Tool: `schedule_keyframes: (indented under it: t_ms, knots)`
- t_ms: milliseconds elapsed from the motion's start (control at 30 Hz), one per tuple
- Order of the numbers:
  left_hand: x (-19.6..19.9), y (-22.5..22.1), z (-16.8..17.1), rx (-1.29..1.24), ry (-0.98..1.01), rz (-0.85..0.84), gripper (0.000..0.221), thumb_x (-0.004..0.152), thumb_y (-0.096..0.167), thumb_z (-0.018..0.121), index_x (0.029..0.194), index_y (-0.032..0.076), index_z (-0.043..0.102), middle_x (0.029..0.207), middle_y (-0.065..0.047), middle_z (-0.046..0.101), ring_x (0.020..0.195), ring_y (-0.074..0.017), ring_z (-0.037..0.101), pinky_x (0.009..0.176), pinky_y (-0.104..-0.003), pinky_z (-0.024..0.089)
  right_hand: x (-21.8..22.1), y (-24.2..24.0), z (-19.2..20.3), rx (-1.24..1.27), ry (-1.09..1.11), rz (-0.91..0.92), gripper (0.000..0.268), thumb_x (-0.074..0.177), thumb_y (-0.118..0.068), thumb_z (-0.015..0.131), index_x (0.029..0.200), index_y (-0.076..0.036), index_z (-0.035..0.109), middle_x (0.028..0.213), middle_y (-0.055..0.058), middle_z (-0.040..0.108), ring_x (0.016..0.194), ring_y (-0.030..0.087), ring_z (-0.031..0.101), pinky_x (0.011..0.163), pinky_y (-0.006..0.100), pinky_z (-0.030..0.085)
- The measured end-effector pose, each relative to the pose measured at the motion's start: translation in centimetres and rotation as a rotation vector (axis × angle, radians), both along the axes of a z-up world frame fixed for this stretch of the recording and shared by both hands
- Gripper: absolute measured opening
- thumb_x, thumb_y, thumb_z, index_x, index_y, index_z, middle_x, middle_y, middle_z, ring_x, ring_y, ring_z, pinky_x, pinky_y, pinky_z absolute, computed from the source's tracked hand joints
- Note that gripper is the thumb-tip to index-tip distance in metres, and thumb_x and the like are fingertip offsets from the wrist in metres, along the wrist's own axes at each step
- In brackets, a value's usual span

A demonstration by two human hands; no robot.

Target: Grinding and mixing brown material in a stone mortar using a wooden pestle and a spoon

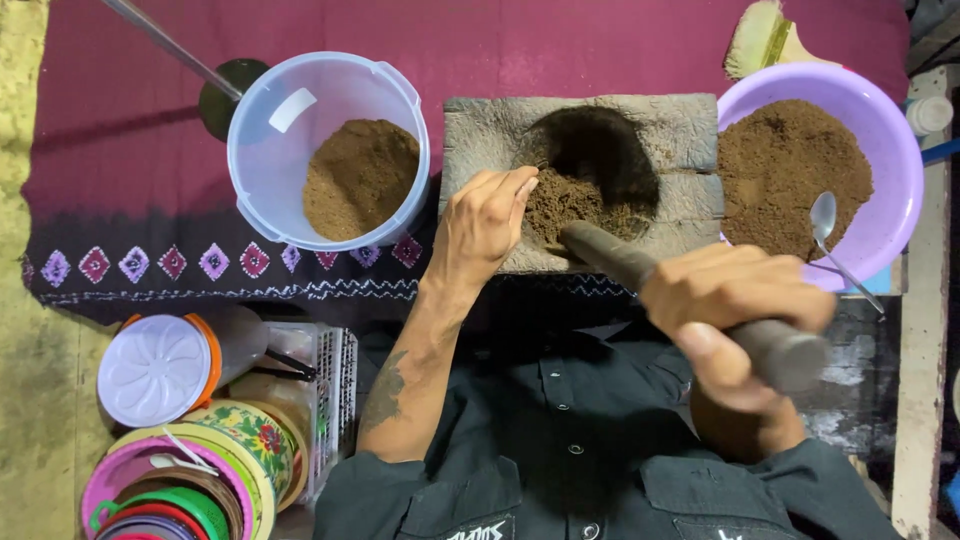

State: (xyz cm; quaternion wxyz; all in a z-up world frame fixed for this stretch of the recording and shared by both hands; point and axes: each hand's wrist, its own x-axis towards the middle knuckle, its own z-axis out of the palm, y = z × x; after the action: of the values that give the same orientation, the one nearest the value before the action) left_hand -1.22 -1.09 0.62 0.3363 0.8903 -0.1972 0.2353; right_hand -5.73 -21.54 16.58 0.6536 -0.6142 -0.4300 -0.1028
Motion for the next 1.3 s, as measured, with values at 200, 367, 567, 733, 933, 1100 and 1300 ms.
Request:
schedule_keyframes:
  t_ms: [200, 367, 567, 733, 933, 1100, 1300]
  knots:
    - [-0.3, 0.6, 0.6, 0.050, 0.153, -0.030, 0.028, 0.112, 0.023, 0.046, 0.121, 0.008, 0.068, 0.096, -0.012, 0.076, 0.092, -0.0256, 0.077, 0.080, -0.034, 0.063, 1.7, 2.3, -6.2, 0.141, 0.012, 0.046, 0.037, 0.086, 0.000, 0.061, 0.052, -0.008, 0.048, 0.043, 0.004, 0.042, 0.034, 0.018, 0.039, 0.038, 0.030, 0.035]
    - [-0.2, 0.6, 0.0, 0.029, 0.154, -0.027, 0.032, 0.112, 0.023, 0.043, 0.121, 0.006, 0.068, 0.098, -0.014, 0.076, 0.093, -0.0259, 0.076, 0.083, -0.034, 0.063, 1.1, 1.8, -2.7, 0.089, 0.068, 0.073, 0.036, 0.084, -0.001, 0.059, 0.052, -0.009, 0.043, 0.042, 0.004, 0.035, 0.033, 0.017, 0.034, 0.037, 0.029, 0.034]
    - [-0.1, 0.3, 0.9, -0.002, 0.175, -0.008, 0.030, 0.112, 0.020, 0.045, 0.122, 0.006, 0.068, 0.095, -0.013, 0.076, 0.090, -0.0256, 0.076, 0.083, -0.034, 0.062, 2.1, 2.3, -3.8, 0.049, -0.011, 0.126, 0.035, 0.088, -0.009, 0.062, 0.054, -0.008, 0.051, 0.042, 0.004, 0.041, 0.031, 0.019, 0.040, 0.035, 0.031, 0.037]
    - [-0.2, 0.3, -0.6, 0.020, 0.108, 0.045, 0.023, 0.108, 0.023, 0.055, 0.118, 0.010, 0.071, 0.085, -0.007, 0.076, 0.085, -0.0241, 0.076, 0.076, -0.033, 0.062, 2.6, 2.0, -7.0, 0.139, -0.094, 0.160, 0.038, 0.088, -0.004, 0.062, 0.052, -0.009, 0.051, 0.042, 0.003, 0.043, 0.031, 0.018, 0.041, 0.035, 0.030, 0.035]
    - [2.6, -0.1, -0.3, 0.001, 0.246, 0.073, 0.028, 0.107, 0.031, 0.053, 0.112, 0.019, 0.078, 0.075, -0.010, 0.075, 0.072, -0.0300, 0.076, 0.062, -0.041, 0.061, 0.5, -1.6, -1.5, 0.048, -0.186, 0.100, 0.036, 0.083, -0.006, 0.063, 0.049, -0.012, 0.051, 0.043, 0.002, 0.042, 0.030, 0.016, 0.039, 0.033, 0.029, 0.036]
    - [7.8, -4.1, -0.4, 0.066, 0.265, -0.109, 0.031, 0.106, 0.004, 0.055, 0.078, 0.003, 0.069, 0.053, 0.001, 0.055, 0.035, -0.0078, 0.045, 0.028, -0.019, 0.034, -0.1, -4.1, -0.2, 0.049, -0.216, -0.020, 0.044, 0.091, -0.024, 0.052, 0.054, -0.007, 0.037, 0.047, 0.004, 0.033, 0.035, 0.019, 0.033, 0.040, 0.033, 0.031]
    - [7.6, -7.6, 1.2, 0.170, 0.552, -0.204, 0.029, 0.107, 0.001, 0.051, 0.086, 0.002, 0.072, 0.060, -0.004, 0.066, 0.037, -0.0092, 0.053, 0.031, -0.022, 0.047, -1.0, -3.9, 1.3, 0.021, -0.069, -0.091, 0.046, 0.091, -0.028, 0.052, 0.055, -0.005, 0.036, 0.049, 0.004, 0.029, 0.039, 0.020, 0.028, 0.044, 0.032, 0.029]
